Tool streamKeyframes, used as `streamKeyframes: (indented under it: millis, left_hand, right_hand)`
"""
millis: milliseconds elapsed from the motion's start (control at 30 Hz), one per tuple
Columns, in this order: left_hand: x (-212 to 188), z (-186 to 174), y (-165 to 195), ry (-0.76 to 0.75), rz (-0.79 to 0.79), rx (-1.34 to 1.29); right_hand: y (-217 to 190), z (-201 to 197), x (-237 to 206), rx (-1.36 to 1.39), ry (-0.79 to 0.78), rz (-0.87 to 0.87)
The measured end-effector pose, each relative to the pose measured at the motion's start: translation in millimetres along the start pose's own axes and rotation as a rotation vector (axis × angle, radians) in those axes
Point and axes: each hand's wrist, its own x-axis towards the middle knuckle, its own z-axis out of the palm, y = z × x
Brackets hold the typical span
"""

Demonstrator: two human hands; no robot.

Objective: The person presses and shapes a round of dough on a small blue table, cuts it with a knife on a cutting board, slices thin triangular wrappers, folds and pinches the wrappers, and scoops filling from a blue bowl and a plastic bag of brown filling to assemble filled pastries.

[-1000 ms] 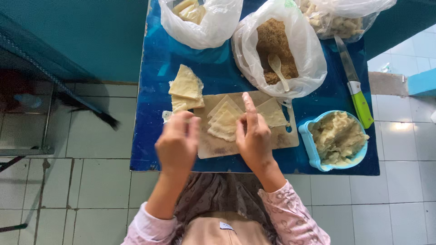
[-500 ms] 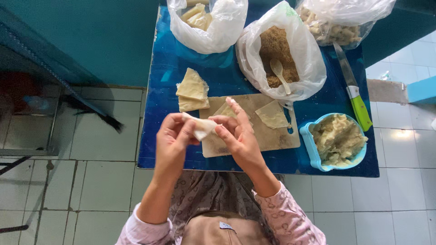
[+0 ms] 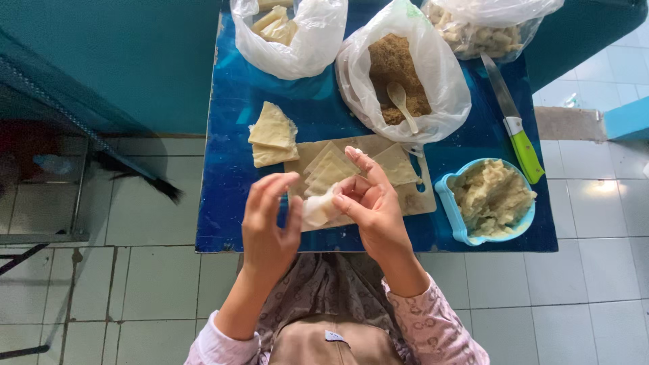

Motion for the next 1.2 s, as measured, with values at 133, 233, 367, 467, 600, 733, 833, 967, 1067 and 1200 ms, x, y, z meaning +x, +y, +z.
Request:
streamKeyframes:
  millis: [133,233,367,467,600,733,833,967,1067,1200]
  left_hand:
    - [-8,4,10,-0.265,-0.008,-0.363]
    - [-15,21,5,-0.212,-0.329,-0.708]
    - [-25,34,-12,-0.153,-0.945,-1.199]
    - [-29,36,-18,-0.164,-1.000,-1.159]
    - [-29,38,-12,-0.256,-0.956,-1.091]
    - [-29,35,-4,-0.327,-0.633,-0.557]
    - [-27,36,-3,-0.288,-0.496,-0.375]
    - [-21,40,-3,-0.222,-0.358,-0.225]
    - [-14,43,-6,-0.205,-0.291,-0.120]
    - [-11,43,-11,-0.189,-0.191,0.017]
  right_hand:
    - [-9,11,-4,-0.034,0.067,0.048]
    - [-14,17,-12,-0.015,0.054,0.058]
    - [-12,16,-22,-0.442,0.103,-0.193]
    - [-3,5,-22,-0.684,0.134,-0.300]
    - [10,-14,-19,-0.283,0.047,-0.038]
    - [18,-26,-24,-0.344,0.180,0.030]
    - [22,-28,-26,-0.370,0.203,-0.023]
    - [26,-27,-20,-0.568,0.233,-0.170]
    - [29,-25,-12,-0.791,0.256,-0.244]
    - [34,-21,-6,-0.975,0.268,-0.300]
